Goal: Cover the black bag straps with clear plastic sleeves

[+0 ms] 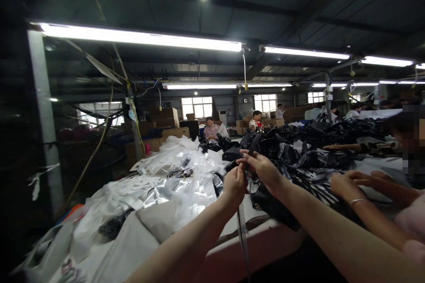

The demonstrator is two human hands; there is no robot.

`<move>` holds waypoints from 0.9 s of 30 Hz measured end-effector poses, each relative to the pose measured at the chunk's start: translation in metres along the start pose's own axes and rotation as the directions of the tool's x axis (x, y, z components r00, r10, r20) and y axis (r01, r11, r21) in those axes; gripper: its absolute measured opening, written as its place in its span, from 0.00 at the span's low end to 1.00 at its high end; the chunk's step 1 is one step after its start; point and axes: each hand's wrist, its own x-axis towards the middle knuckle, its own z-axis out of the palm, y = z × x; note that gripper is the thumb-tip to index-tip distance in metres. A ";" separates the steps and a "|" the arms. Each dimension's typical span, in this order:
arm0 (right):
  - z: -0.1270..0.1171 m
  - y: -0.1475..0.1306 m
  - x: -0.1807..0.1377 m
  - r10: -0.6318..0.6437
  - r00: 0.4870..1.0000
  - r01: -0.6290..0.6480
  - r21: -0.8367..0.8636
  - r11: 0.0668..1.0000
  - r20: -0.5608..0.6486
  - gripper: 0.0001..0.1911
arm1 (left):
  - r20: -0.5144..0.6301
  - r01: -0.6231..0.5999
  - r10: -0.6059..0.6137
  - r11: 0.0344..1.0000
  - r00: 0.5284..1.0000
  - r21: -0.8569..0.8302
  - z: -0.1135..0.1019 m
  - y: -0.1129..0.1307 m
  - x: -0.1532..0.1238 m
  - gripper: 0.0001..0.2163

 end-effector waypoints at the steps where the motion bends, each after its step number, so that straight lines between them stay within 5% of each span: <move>1: -0.003 -0.011 0.005 -0.033 0.996 0.036 0.031 0.999 -0.080 0.09 | 0.006 0.002 -0.002 1.000 1.000 0.009 0.001 -0.002 -0.001 0.21; 5: -0.012 -0.038 0.021 -0.092 0.965 0.110 0.061 0.992 -0.244 0.13 | 0.061 0.057 -0.055 0.998 0.997 -0.019 0.008 -0.001 -0.009 0.23; 11: -0.004 -0.030 0.016 -0.144 0.988 0.141 -0.050 0.989 -0.063 0.14 | 0.120 0.068 -0.055 0.991 0.991 -0.115 0.012 0.036 0.004 0.22; 16: -0.004 -0.055 0.016 -0.278 0.960 0.278 0.020 0.960 -0.024 0.21 | 0.257 0.080 -0.032 0.981 0.966 -0.178 0.015 0.048 0.017 0.24; 22: -0.004 -0.067 0.024 -0.108 0.989 0.127 -0.201 0.971 0.103 0.27 | 0.251 0.004 0.047 0.980 0.967 -0.197 0.021 0.078 0.037 0.24; 27: -0.005 -0.069 0.043 -0.064 0.978 0.100 -0.179 0.979 0.197 0.28 | 0.164 -0.028 0.063 0.977 0.984 -0.209 0.024 0.098 0.051 0.21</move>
